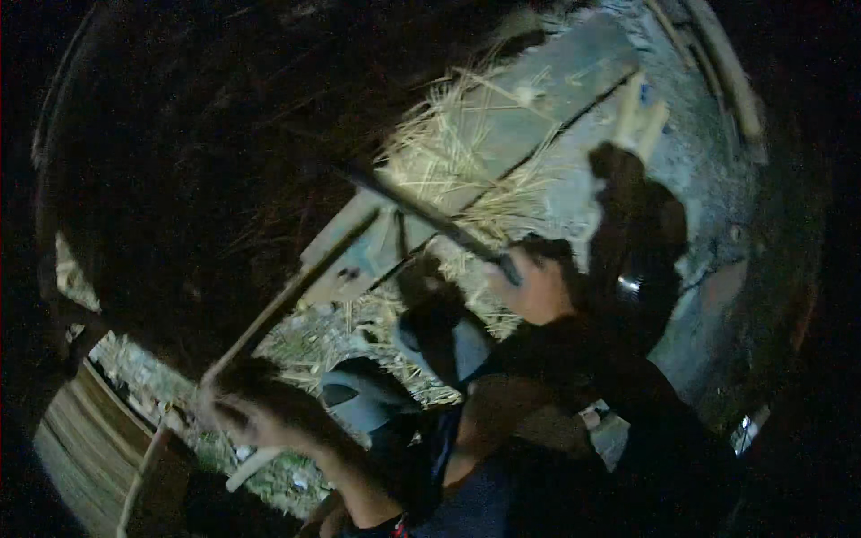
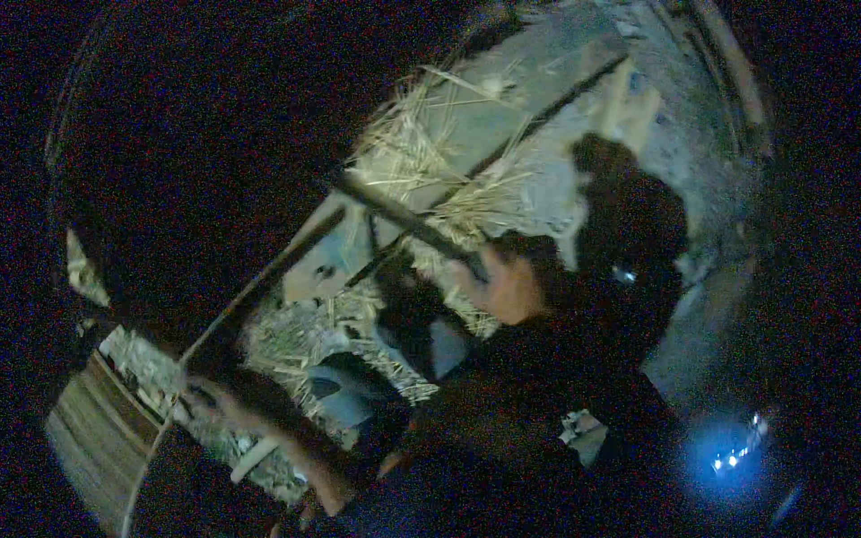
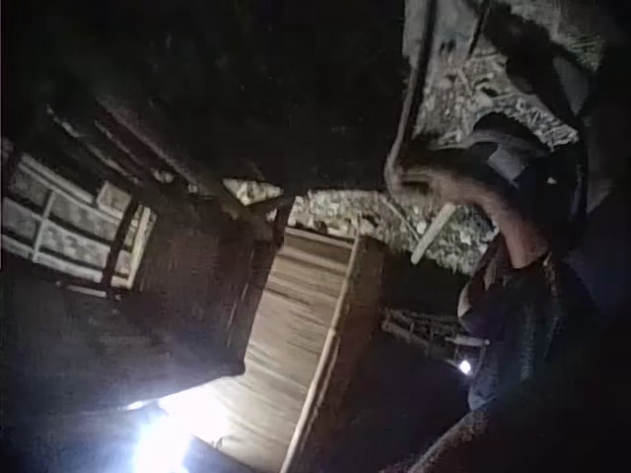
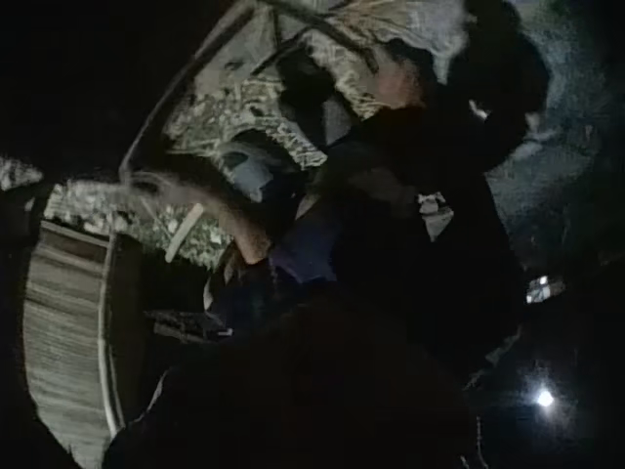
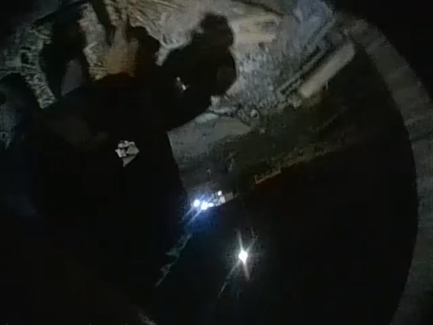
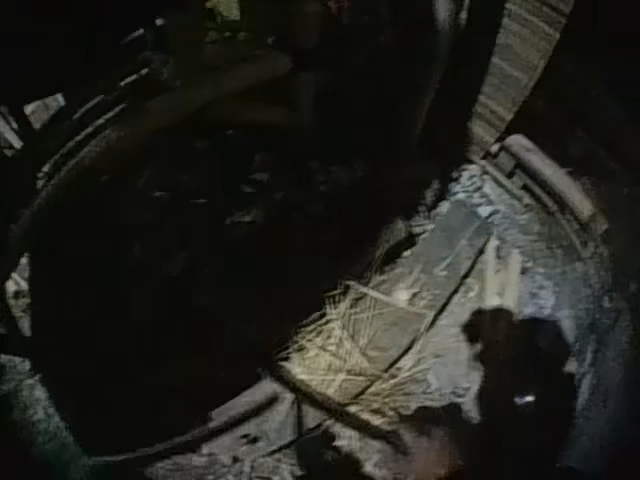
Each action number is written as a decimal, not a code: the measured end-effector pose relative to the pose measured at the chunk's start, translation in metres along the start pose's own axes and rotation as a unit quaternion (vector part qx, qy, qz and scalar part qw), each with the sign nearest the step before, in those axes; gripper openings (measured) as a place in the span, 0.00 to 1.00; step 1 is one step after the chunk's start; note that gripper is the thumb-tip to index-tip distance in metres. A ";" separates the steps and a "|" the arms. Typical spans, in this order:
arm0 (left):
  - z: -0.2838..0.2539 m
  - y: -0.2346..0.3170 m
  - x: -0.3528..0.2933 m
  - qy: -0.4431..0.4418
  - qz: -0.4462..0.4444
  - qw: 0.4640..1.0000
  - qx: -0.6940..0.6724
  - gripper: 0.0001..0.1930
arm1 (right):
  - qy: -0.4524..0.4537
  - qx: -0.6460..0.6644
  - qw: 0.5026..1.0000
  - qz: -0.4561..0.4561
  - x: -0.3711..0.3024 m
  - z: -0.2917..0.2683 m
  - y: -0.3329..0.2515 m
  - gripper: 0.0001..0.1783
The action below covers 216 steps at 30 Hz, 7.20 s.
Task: The person scrapes and shaves bamboo strips using a machete, working on them one at a time.
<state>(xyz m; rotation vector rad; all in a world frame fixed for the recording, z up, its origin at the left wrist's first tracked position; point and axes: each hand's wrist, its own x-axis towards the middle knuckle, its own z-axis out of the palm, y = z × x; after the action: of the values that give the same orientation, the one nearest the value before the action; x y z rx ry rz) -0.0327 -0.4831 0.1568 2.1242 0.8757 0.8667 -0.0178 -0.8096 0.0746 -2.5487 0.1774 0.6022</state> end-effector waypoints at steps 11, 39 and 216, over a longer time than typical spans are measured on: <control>0.026 -0.063 0.059 -0.036 0.166 0.984 0.050 0.24 | 0.341 -0.079 0.936 -0.019 0.063 -0.061 0.068 0.13; 0.043 0.068 -0.024 -0.400 0.170 0.870 -0.233 0.28 | -0.128 0.596 0.786 0.104 0.007 -0.050 -0.132 0.15; 0.014 0.095 -0.062 -0.178 -0.189 0.948 -0.185 0.21 | -0.112 0.256 0.920 -0.273 -0.028 -0.081 -0.082 0.17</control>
<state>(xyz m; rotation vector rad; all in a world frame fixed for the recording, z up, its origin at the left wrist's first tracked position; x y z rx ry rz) -0.0261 -0.5875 0.2027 1.6414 0.8152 0.3921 0.0078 -0.7796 0.1863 -1.8791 -0.3986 0.5281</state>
